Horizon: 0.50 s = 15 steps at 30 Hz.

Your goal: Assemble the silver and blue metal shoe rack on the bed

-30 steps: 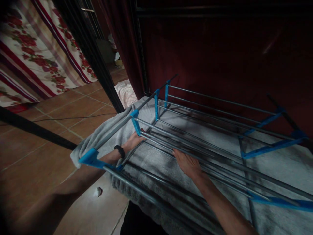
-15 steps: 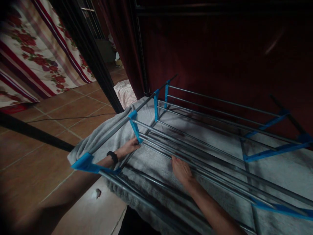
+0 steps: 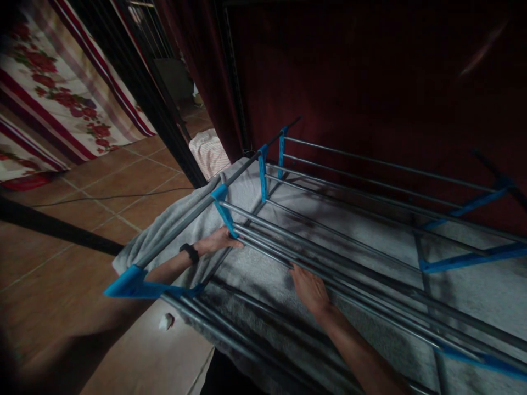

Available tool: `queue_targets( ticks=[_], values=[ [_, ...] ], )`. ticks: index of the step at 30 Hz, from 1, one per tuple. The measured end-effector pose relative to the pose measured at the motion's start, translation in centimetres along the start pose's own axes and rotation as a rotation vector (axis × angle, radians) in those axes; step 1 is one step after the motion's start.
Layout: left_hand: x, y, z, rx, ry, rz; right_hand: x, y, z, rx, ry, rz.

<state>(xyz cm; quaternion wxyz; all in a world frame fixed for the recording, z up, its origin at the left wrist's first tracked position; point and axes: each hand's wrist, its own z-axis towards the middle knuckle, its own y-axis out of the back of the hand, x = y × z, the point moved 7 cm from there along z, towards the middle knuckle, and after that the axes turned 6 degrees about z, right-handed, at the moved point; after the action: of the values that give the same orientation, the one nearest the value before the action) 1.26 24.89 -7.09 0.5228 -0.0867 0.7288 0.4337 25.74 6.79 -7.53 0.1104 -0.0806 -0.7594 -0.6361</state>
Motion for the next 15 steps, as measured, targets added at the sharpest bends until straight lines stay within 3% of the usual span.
queue_targets(
  ticks=[6, 9, 12, 15],
  values=[
    [0.4, 0.0, 0.1, -0.030, -0.005, -0.009, 0.1, 0.2, 0.4, -0.001, -0.013, 0.002],
    [0.7, -0.2, 0.1, -0.054, -0.011, -0.015, 0.8, 0.9, -0.2, -0.054, 0.045, -0.010],
    [0.8, -0.4, 0.0, -0.067, -0.026, -0.028, 0.5, 1.3, -2.6, -0.134, 0.180, 0.015],
    [0.7, -0.5, 0.0, -0.082, -0.047, -0.036, -2.9, 0.8, -6.3, -0.212, 0.224, 0.142]
  ],
)
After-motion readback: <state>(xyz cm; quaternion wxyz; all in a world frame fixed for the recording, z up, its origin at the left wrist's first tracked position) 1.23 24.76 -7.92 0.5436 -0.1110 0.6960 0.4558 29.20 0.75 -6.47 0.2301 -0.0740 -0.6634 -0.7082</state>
